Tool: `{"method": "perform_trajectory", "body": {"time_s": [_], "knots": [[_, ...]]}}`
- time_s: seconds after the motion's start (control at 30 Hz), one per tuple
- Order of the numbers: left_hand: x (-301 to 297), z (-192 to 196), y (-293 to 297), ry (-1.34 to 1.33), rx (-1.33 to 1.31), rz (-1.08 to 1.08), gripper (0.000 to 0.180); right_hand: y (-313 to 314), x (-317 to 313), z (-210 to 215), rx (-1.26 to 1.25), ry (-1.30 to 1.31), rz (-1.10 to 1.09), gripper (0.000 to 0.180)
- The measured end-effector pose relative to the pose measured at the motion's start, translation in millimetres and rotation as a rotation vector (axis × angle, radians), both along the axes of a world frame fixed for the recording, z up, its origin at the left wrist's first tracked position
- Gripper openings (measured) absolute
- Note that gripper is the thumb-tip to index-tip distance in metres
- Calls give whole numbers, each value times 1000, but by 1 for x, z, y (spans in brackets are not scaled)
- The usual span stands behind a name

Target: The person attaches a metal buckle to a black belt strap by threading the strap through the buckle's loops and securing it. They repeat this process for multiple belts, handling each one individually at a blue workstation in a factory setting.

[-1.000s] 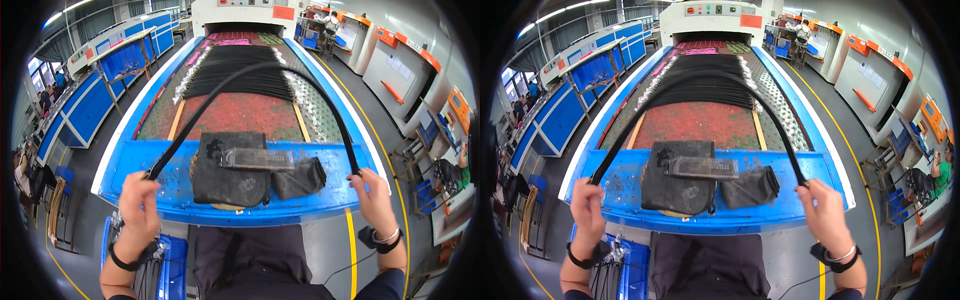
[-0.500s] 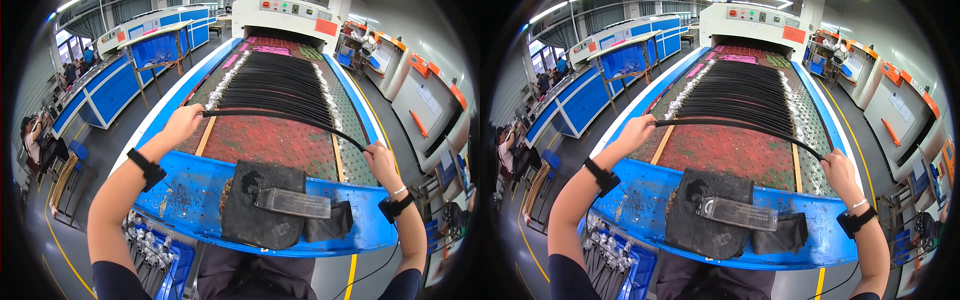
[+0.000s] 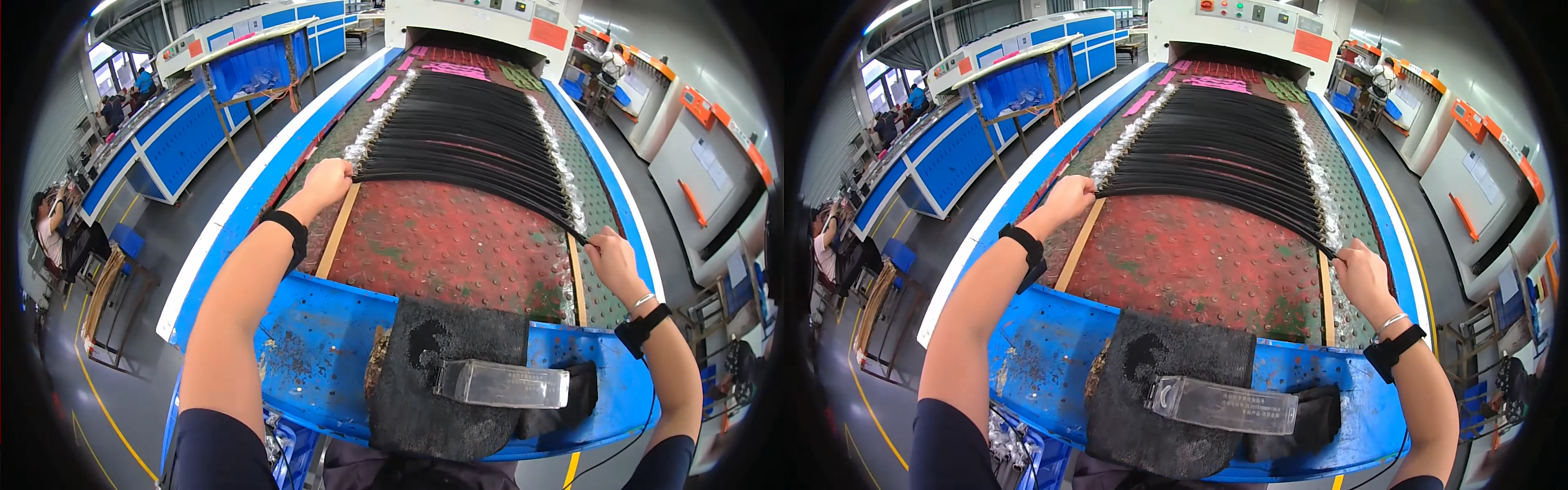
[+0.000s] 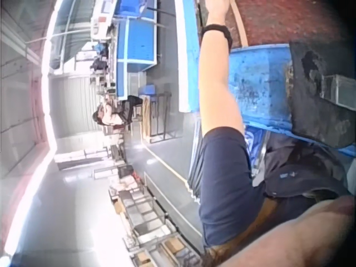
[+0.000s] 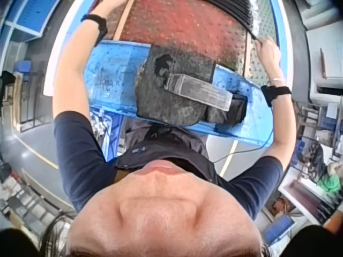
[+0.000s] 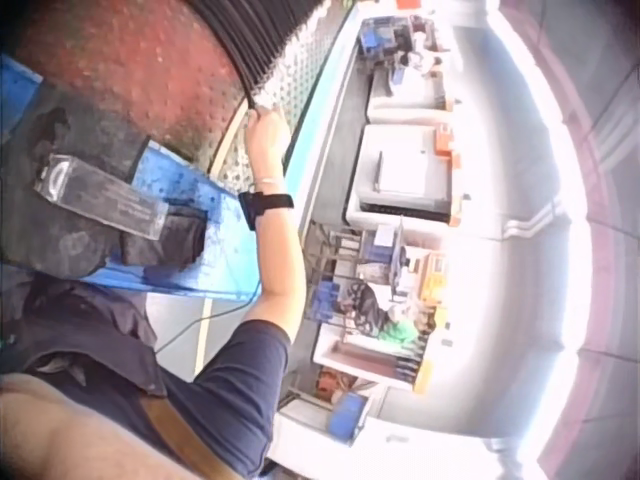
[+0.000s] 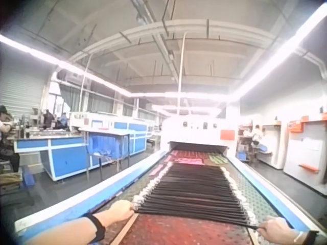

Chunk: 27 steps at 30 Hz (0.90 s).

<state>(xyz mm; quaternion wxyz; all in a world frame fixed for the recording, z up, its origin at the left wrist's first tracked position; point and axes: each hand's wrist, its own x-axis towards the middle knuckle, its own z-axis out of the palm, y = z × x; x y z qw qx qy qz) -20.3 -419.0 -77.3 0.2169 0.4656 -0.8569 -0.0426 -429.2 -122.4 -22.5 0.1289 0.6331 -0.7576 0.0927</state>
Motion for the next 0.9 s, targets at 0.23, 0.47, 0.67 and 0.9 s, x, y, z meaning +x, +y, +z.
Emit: {"method": "perform_trajectory", "body": {"time_s": [0.23, 0.47, 0.67, 0.9], "knots": [[0, -11, -19, -18, -26, -41, 11, -23, -9, -11, 13, 20, 51, 15], [-1, -22, -31, -47, -162, -129, 13, -35, -18, -19, 107, 45, -65, 20], [3, -21, -32, -75, -60, -72, 14, -42, -33, -28, 76, 44, -18, 15], [-6, -22, -31, -62, -51, -42, 15, -42, -46, -39, 107, 64, -7, 14]]}}
